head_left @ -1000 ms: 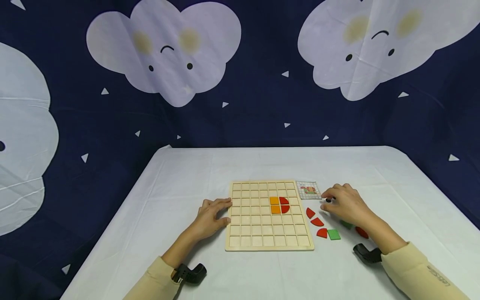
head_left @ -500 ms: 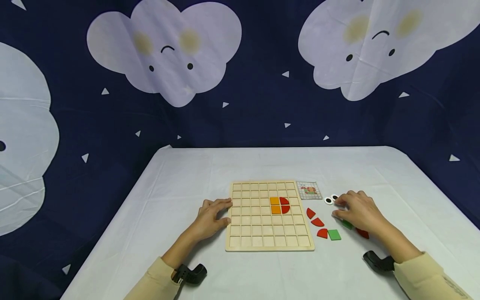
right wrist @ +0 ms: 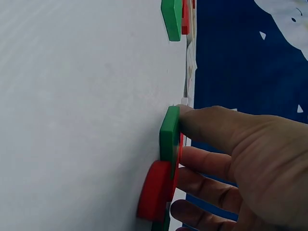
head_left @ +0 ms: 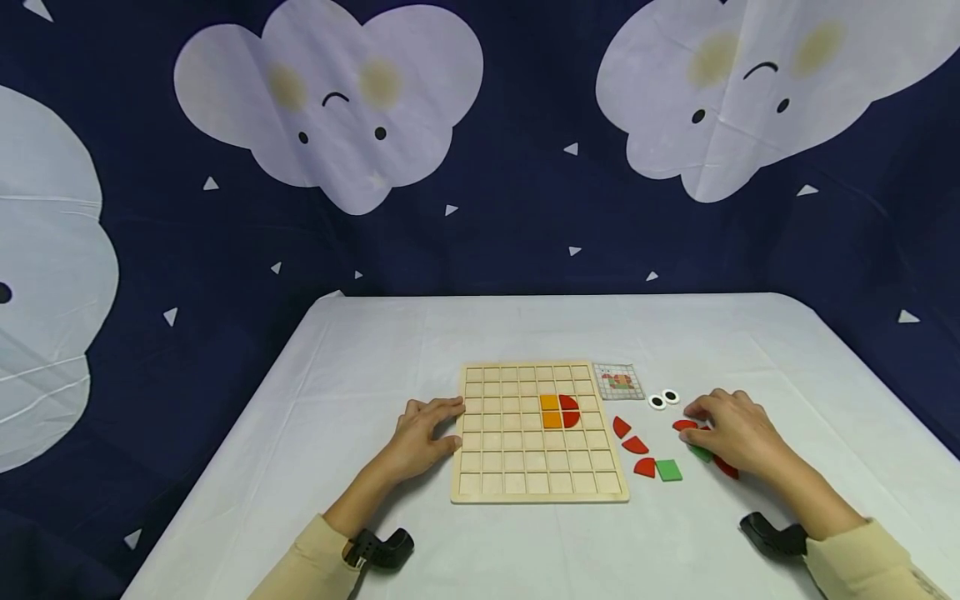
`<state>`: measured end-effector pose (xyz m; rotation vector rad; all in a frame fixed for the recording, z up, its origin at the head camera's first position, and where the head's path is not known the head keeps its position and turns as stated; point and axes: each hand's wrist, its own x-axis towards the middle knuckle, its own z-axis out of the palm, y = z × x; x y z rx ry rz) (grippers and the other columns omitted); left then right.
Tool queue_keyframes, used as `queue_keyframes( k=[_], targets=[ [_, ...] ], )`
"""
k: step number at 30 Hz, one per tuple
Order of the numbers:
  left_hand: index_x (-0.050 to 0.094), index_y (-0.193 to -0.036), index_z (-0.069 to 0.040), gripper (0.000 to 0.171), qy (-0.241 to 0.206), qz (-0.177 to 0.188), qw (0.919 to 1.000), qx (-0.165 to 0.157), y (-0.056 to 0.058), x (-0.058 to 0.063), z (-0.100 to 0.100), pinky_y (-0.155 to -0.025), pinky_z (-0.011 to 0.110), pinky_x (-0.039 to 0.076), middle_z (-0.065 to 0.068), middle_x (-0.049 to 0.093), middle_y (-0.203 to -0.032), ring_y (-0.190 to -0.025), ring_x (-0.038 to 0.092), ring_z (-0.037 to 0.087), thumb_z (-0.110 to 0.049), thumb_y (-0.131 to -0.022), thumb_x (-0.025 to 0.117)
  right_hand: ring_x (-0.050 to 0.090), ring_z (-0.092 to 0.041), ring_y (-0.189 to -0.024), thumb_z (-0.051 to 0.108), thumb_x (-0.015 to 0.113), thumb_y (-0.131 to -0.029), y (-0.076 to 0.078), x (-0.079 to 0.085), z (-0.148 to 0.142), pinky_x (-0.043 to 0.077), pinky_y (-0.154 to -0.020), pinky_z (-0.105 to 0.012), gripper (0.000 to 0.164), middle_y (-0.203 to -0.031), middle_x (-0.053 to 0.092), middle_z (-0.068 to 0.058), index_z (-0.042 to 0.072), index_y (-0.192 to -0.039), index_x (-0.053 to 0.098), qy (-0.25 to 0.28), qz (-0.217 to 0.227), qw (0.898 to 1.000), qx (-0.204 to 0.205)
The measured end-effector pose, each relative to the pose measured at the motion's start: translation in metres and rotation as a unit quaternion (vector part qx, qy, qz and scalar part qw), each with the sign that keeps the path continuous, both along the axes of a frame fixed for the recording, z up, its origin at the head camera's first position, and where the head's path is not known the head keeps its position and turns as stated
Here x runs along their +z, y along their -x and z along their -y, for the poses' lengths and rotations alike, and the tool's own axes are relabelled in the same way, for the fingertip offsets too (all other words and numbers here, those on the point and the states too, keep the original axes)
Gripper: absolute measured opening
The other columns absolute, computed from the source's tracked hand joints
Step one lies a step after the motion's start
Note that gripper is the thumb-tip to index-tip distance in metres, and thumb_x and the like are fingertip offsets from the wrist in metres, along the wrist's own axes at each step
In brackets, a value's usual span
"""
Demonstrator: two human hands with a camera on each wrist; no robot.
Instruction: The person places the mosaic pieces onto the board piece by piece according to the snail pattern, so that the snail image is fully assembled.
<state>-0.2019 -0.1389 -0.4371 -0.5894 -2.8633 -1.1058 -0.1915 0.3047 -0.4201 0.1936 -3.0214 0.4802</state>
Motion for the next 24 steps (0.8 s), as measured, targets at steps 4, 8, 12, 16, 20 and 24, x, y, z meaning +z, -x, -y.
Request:
queue_keyframes(
  k=[4,8,12,16,20,24],
  targets=[
    [0.059,-0.128,-0.01,0.046,-0.001,-0.001,1.0,0.002,0.0,0.0,0.0,-0.084,0.036,0.027,-0.002,0.052,-0.14,-0.095,0.036,0.014,-0.016,-0.083,0.07,0.05,-0.032,-0.088,0.025,0.075,-0.075,-0.001,-0.001,-0.004,0.036,-0.076,-0.049,0.032,-0.095,0.064,-0.016,0.002,-0.098,0.069,0.002,-0.01,1.0,0.005],
    [0.059,-0.128,-0.009,0.047,-0.001,-0.002,1.0,0.001,0.0,0.0,0.0,-0.084,0.035,0.027,-0.001,0.052,-0.14,-0.095,0.036,0.014,-0.016,-0.083,0.07,0.05,-0.031,-0.088,0.024,0.074,-0.075,-0.002,-0.002,-0.006,0.035,-0.075,-0.048,0.03,-0.094,0.064,-0.015,0.003,-0.096,0.07,0.005,-0.015,1.0,0.007],
    [0.058,-0.129,-0.009,0.047,0.0,-0.003,1.0,-0.004,0.0,-0.001,0.001,-0.083,0.034,0.027,-0.001,0.051,-0.141,-0.096,0.036,0.015,-0.017,-0.083,0.07,0.05,-0.029,-0.087,0.023,0.075,-0.075,-0.002,-0.003,-0.007,0.034,-0.074,-0.045,0.028,-0.093,0.064,-0.013,0.004,-0.095,0.07,0.008,-0.018,1.0,0.006],
    [0.058,-0.129,-0.009,0.048,-0.003,-0.001,1.0,-0.007,0.0,0.0,0.001,-0.082,0.034,0.026,0.001,0.051,-0.141,-0.095,0.035,0.015,-0.017,-0.084,0.07,0.048,-0.025,-0.085,0.024,0.075,-0.076,-0.003,-0.003,-0.006,0.032,-0.073,-0.041,0.027,-0.091,0.064,-0.009,0.005,-0.095,0.071,0.01,-0.016,1.0,0.004],
    [0.058,-0.129,-0.009,0.048,-0.005,0.0,1.0,-0.003,0.0,-0.001,0.001,-0.082,0.033,0.026,-0.001,0.051,-0.141,-0.094,0.035,0.014,-0.017,-0.083,0.07,0.048,-0.025,-0.085,0.024,0.075,-0.076,-0.002,0.0,-0.002,0.033,-0.074,-0.041,0.027,-0.092,0.064,-0.01,0.006,-0.096,0.071,0.016,-0.019,1.0,0.005],
    [0.059,-0.129,-0.01,0.047,-0.004,-0.002,1.0,-0.001,0.0,-0.001,0.001,-0.081,0.033,0.026,-0.001,0.051,-0.141,-0.093,0.034,0.014,-0.017,-0.083,0.07,0.049,-0.027,-0.09,0.022,0.075,-0.076,0.002,0.008,0.009,0.034,-0.077,-0.044,0.026,-0.096,0.066,-0.011,0.007,-0.096,0.071,0.029,-0.028,0.999,0.017]
  ],
)
